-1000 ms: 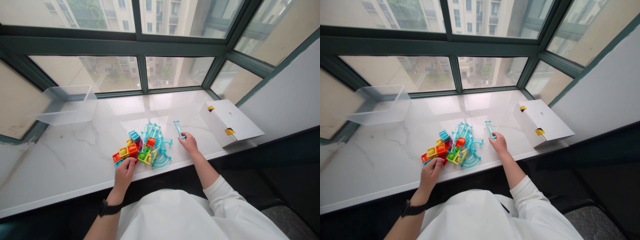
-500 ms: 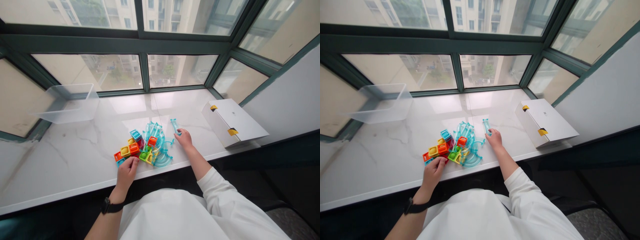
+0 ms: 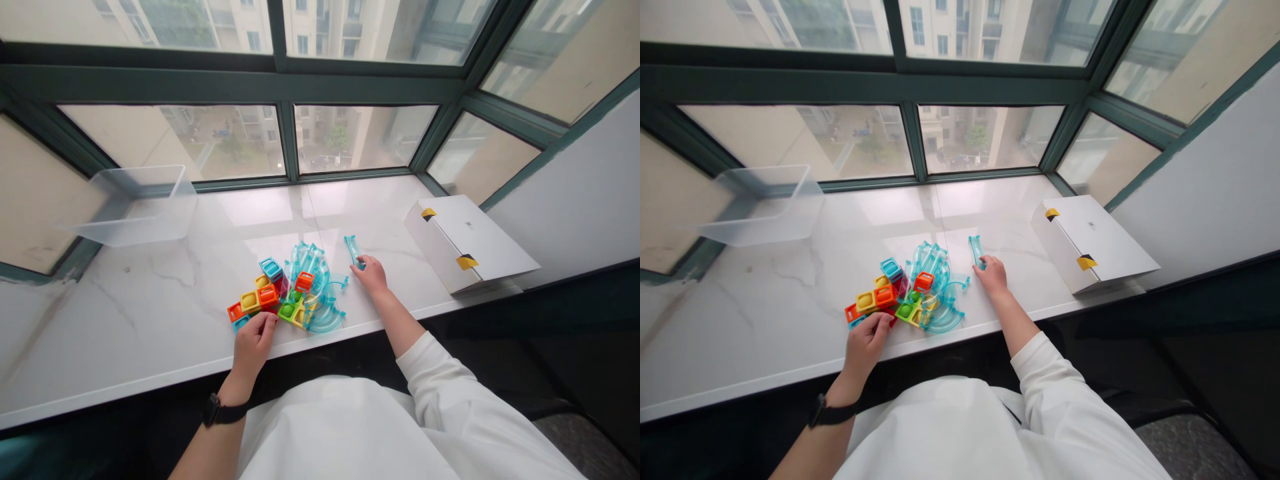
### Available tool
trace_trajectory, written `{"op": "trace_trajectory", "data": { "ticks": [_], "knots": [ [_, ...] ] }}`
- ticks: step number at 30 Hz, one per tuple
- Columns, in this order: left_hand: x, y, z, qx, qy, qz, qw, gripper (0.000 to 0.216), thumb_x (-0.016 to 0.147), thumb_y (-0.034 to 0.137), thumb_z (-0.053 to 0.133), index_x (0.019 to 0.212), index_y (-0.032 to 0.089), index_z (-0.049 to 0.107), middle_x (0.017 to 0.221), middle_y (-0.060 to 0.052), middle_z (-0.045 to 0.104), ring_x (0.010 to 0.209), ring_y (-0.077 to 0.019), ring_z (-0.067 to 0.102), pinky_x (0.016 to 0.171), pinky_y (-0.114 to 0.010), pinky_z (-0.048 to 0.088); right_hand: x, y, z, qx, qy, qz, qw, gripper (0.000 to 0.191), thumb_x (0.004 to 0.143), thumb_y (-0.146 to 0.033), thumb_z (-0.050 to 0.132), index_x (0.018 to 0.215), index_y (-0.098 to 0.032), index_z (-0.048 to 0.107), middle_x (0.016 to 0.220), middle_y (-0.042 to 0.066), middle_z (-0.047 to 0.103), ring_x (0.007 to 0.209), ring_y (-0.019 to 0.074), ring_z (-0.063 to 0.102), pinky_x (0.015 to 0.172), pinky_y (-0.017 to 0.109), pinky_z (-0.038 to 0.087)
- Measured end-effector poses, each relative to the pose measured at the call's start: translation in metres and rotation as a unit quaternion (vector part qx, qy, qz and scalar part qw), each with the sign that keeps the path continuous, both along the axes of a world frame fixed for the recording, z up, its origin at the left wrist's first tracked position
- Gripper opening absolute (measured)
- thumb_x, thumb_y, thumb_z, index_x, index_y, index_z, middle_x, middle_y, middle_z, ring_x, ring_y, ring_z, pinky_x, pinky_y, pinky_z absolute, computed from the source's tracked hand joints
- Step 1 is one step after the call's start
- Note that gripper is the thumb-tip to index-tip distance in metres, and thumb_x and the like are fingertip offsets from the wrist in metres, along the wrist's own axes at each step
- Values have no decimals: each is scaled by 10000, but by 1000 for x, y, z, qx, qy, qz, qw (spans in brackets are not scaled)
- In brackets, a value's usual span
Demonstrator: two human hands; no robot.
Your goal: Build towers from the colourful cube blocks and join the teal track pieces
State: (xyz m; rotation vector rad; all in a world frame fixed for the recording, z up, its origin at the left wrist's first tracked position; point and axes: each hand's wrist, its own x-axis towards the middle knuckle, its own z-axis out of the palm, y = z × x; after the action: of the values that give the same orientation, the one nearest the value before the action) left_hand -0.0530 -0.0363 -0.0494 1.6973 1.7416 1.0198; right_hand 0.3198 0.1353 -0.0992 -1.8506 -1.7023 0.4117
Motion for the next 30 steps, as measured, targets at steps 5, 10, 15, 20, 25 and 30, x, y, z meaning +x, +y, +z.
{"op": "trace_trajectory", "data": {
  "ticks": [5, 10, 15, 20, 25, 30],
  "knots": [
    [0, 0, 1, 2, 1, 5, 1000, 315, 1043, 437, 567, 934, 222, 771, 760, -1, 739, 678, -165, 643, 672, -270, 485, 16, 0, -6, 24, 1, -28, 999, 228, 858, -309, 727, 1062, -213, 760, 1114, 106, 741, 1076, 282, 676, 1037, 420, 521],
    [0, 0, 2, 0, 3, 5, 1000, 320, 1042, 439, 566, 938, 220, 775, 774, -5, 751, 688, -169, 655, 687, -270, 496, 50, 2, -7, 42, 7, -89, 995, 289, 848, -348, 701, 1082, -190, 762, 1128, 135, 735, 1057, 299, 670, 1028, 434, 524],
    [1, 1, 3, 2, 8, 10, 1000, 317, 1035, 436, 570, 933, 217, 775, 780, -7, 754, 697, -170, 659, 681, -266, 498, 80, 4, -8, 42, -5, -125, 991, 296, 836, -355, 672, 1062, -186, 761, 1129, 148, 738, 1027, 303, 652, 1023, 444, 512],
    [2, 2, 5, 1, 12, 15, 1000, 323, 1030, 442, 569, 925, 217, 776, 781, -17, 761, 705, -182, 671, 683, -273, 513, 90, 6, -9, 44, -13, -137, 990, 276, 833, -352, 658, 1028, -188, 762, 1090, 143, 738, 1019, 309, 644, 1014, 447, 509],
    [2, 2, 7, -3, 17, 15, 1000, 331, 1032, 454, 568, 928, 217, 775, 777, -16, 763, 714, -184, 684, 686, -272, 513, 89, 6, -9, 45, -14, -129, 990, 266, 841, -346, 663, 1029, -184, 758, 1101, 144, 737, 1012, 300, 639, 1009, 438, 503],
    [3, 3, 8, -8, 21, 17, 1000, 325, 1030, 455, 569, 932, 223, 774, 785, -10, 768, 714, -178, 685, 682, -267, 511, 86, 4, -10, 50, -13, -122, 991, 250, 861, -351, 671, 1031, -181, 741, 1096, 140, 738, 1040, 305, 637, 1035, 445, 493]
  ]
}}
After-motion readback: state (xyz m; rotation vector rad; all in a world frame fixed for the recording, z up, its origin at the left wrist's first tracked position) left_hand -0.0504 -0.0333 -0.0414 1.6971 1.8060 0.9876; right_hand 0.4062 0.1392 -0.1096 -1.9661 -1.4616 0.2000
